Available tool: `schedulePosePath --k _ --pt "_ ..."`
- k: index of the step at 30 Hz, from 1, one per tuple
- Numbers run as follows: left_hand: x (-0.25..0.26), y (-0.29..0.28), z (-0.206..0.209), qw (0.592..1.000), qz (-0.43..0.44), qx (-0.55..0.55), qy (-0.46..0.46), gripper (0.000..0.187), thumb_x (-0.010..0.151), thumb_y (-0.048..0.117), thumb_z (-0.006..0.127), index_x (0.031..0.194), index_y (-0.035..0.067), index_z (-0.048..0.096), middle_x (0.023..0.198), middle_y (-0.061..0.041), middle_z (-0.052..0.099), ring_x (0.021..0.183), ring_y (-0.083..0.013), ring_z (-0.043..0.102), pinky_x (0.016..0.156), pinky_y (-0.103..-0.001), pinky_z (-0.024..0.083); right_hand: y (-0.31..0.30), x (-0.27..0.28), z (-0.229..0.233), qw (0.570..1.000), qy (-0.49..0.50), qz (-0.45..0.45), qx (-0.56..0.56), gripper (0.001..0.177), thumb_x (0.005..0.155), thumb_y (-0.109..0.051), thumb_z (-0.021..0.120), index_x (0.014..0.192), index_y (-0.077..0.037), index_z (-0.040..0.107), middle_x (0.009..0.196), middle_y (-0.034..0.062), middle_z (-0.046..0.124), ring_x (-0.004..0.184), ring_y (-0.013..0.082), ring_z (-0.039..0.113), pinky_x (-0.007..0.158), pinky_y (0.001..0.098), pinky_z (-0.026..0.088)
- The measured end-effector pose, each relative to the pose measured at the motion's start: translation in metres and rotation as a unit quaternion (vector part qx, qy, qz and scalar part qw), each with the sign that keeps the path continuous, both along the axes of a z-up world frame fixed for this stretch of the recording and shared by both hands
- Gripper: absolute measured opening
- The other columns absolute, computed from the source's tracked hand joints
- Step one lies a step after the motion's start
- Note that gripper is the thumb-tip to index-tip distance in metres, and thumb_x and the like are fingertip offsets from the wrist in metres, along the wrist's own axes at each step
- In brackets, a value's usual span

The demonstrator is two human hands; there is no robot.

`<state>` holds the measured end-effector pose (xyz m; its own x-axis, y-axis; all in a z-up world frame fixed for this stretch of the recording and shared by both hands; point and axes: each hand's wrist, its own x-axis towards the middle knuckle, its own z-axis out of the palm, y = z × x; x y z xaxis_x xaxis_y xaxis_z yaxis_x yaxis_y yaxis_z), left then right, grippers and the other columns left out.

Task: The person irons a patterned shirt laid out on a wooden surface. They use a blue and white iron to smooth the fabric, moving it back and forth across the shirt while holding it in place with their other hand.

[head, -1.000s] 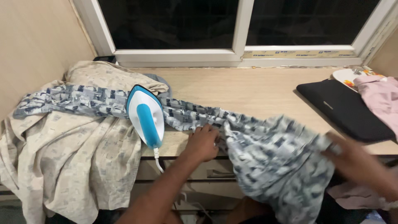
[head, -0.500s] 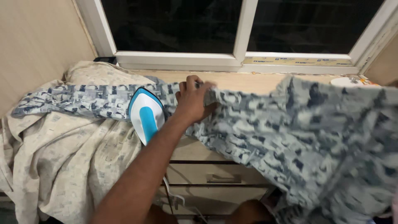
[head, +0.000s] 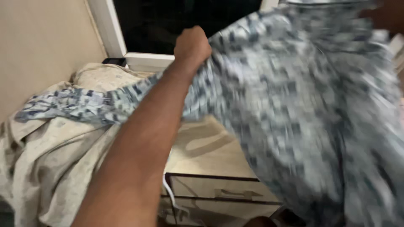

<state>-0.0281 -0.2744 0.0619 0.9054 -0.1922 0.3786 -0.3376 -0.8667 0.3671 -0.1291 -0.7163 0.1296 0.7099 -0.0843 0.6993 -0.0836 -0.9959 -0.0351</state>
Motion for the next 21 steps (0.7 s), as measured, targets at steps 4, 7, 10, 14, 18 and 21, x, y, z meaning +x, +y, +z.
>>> schedulePosePath --k 4,7,10,14,18,21 --pt "0.024 -0.016 -0.024 0.991 0.065 -0.082 -0.089 0.064 0.084 0.021 0.073 0.143 0.012 0.049 0.138 -0.022 0.053 0.121 -0.0468 0.058 0.093 -0.058 0.053 0.016 0.060 -0.030 0.984 0.020 0.042 -0.173 0.095 0.083 -0.061 0.074 0.164 -0.025 0.039 0.171 0.0130 0.036 0.150 0.0485 0.029 0.112 0.0787 0.029" --pt "0.005 -0.037 -0.067 0.995 0.076 -0.064 -0.033 0.084 0.087 0.037 0.071 0.159 0.020 0.030 0.158 -0.022 0.030 0.135 -0.0489 0.044 0.105 -0.069 0.041 0.052 0.064 -0.114 0.968 0.134 0.033 -0.210 0.094 0.080 -0.069 0.070 0.155 -0.024 0.037 0.163 0.0257 0.024 0.145 0.0551 0.018 0.103 0.0773 0.021" --pt "-0.033 -0.050 -0.113 0.997 0.019 0.006 0.076 0.079 0.091 0.049 0.068 0.157 0.020 0.035 0.165 -0.021 0.021 0.147 -0.0506 0.025 0.114 -0.070 0.027 0.071 0.009 -0.195 0.940 0.334 0.025 -0.057 0.082 0.088 -0.060 0.068 0.155 -0.017 0.045 0.148 0.0247 0.050 0.134 0.0390 0.054 0.115 0.0541 0.044" --pt "-0.088 -0.050 -0.163 0.962 -0.053 0.069 0.260 0.079 0.096 0.066 0.053 0.160 0.024 0.033 0.171 -0.020 0.004 0.156 -0.0507 0.006 0.121 -0.072 0.006 0.085 -0.069 -0.254 0.947 0.305 0.096 0.028 0.068 0.085 -0.057 0.065 0.140 -0.018 0.061 0.144 0.0137 0.060 0.131 0.0346 0.058 0.111 0.0522 0.046" --pt "-0.123 -0.048 -0.197 0.975 -0.052 0.031 0.216 0.095 0.090 0.071 0.056 0.164 0.024 0.020 0.170 -0.026 -0.008 0.153 -0.0556 0.004 0.121 -0.072 0.006 0.101 -0.118 -0.261 0.948 0.295 0.017 0.122 0.074 0.082 -0.062 0.069 0.137 -0.012 0.063 0.139 0.0218 0.057 0.124 0.0397 0.059 0.103 0.0522 0.049" --pt "-0.127 -0.046 -0.216 0.980 -0.044 -0.039 0.190 0.106 0.088 0.071 0.063 0.163 0.018 0.009 0.165 -0.033 -0.017 0.149 -0.0594 0.007 0.120 -0.067 0.013 0.112 -0.144 -0.259 0.929 0.328 -0.047 0.162 0.064 0.083 -0.068 0.068 0.120 -0.015 0.074 0.134 0.0143 0.064 0.115 0.0328 0.070 0.102 0.0493 0.055"
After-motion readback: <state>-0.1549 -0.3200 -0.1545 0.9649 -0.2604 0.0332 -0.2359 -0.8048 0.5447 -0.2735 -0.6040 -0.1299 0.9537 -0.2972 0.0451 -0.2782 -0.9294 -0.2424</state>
